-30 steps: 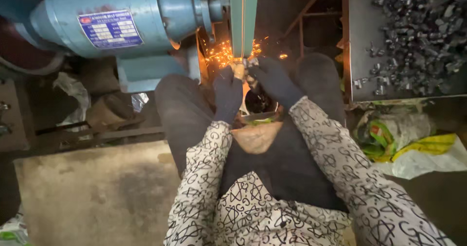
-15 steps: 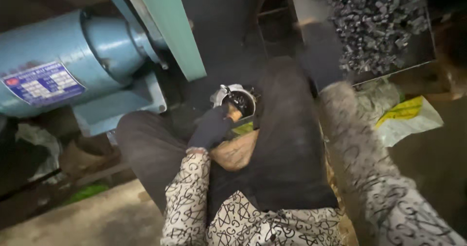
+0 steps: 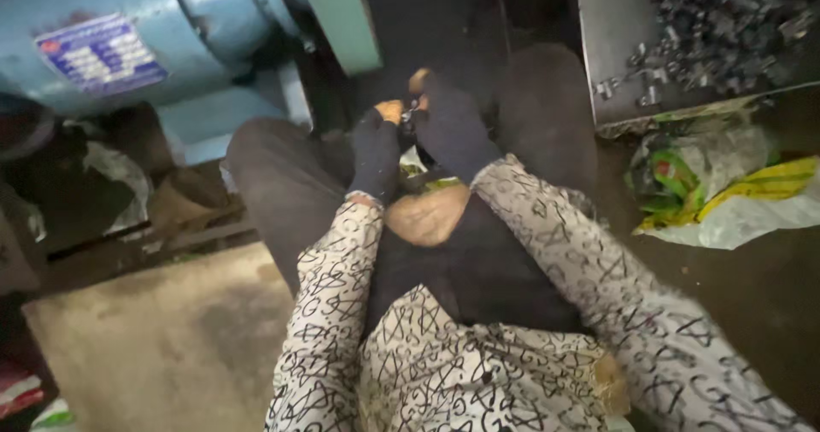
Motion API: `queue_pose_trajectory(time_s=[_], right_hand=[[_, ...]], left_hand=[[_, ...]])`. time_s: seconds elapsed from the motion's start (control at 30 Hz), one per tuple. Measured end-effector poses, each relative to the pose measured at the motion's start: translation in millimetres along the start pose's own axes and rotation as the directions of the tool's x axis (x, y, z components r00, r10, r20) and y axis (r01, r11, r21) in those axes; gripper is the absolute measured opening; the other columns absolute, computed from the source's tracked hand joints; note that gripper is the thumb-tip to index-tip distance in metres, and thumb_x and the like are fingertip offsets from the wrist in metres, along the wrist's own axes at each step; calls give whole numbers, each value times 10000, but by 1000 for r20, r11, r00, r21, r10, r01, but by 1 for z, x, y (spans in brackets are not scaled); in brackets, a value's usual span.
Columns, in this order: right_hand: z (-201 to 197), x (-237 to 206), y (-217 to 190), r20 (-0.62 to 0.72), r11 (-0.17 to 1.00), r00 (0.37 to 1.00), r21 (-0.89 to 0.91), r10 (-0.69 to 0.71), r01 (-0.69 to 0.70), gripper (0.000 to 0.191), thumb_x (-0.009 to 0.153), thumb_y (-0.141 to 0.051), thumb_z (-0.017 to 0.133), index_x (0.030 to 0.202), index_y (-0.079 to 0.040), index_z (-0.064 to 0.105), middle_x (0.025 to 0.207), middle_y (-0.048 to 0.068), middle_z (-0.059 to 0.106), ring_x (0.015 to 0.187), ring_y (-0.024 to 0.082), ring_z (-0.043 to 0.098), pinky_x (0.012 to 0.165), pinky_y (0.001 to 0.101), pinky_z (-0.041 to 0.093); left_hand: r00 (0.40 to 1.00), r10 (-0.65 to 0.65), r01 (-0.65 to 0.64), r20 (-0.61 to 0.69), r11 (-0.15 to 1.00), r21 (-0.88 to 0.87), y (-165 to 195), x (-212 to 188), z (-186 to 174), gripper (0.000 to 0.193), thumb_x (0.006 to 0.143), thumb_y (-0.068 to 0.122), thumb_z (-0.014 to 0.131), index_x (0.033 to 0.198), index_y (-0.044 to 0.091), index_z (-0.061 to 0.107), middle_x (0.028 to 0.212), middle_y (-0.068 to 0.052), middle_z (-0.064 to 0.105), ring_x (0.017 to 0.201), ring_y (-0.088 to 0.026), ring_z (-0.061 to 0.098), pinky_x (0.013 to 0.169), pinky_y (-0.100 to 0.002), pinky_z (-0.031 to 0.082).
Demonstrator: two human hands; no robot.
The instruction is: The person sits on the floor at a belt grinder and grinds small metal workpieces against the abrasive belt, producing sparks, then places the ground pieces into a metal tray filled with similar finished parts, repeating the cycle with new pieces.
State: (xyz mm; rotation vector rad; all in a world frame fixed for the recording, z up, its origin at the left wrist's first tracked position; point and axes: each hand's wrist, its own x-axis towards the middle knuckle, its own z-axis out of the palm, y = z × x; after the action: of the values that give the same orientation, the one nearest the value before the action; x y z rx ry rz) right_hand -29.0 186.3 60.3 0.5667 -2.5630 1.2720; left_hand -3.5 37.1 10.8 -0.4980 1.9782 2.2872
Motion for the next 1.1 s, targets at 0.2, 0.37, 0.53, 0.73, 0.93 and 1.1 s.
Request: queue_pose_trajectory(time_s=[0.2,0.37,0.53,0.73,0.93,1.1], right_hand=[[5,-8,9,596,917,790,219,146,-335,233,959,-249,669,920,-21,689,797,78,690,763,217,660,677,362,524],[11,11,-7,743,697,596,252,304,-671,293,1015,-249,598,924,4,712,761,54,696,662,122,655,623,295,531],[11,34,-14,590,673,767,462,253,-578,215,995,-191,554,1129,-74,676,821,-3,681,678,64,598,607,244,504],[14,47,-10,586,760,741,302,328,-575,243,1043,-229,603,981,-7,683,792,26,651,687,61,575,584,261,491],[24,42,-9,558,675,741,383,375,-630,207,1012,-228,608,1031,-28,660,805,5,669,679,57,596,601,260,510],[15,37,-5,498,821,838,368,223,-437,236,1031,-188,575,1149,0,656,878,24,700,759,55,616,667,251,525]], left_hand=[[986,164,-160,-9,976,150,14,-18,-19,209,955,41,659,1148,-34,687,938,-79,715,831,-150,693,761,-290,577],[967,245,-242,-66,969,48,26,-18,-27,226,1003,66,646,1201,-43,642,978,-93,698,854,-134,653,751,-288,547],[972,233,-227,23,963,-148,34,-9,-32,225,1069,137,609,1187,-45,670,980,-72,700,841,-138,632,751,-316,542],[931,346,-283,-113,884,372,37,4,-31,215,1023,148,655,1143,-25,700,953,-41,734,806,-130,690,721,-316,558],[994,90,-101,-65,975,-197,40,4,-22,228,1036,143,614,1178,-27,667,937,-49,698,734,-90,639,632,-302,541],[982,175,-162,-68,972,171,49,-6,-26,266,1022,166,604,1215,-3,675,913,-63,727,727,-87,664,640,-290,534]])
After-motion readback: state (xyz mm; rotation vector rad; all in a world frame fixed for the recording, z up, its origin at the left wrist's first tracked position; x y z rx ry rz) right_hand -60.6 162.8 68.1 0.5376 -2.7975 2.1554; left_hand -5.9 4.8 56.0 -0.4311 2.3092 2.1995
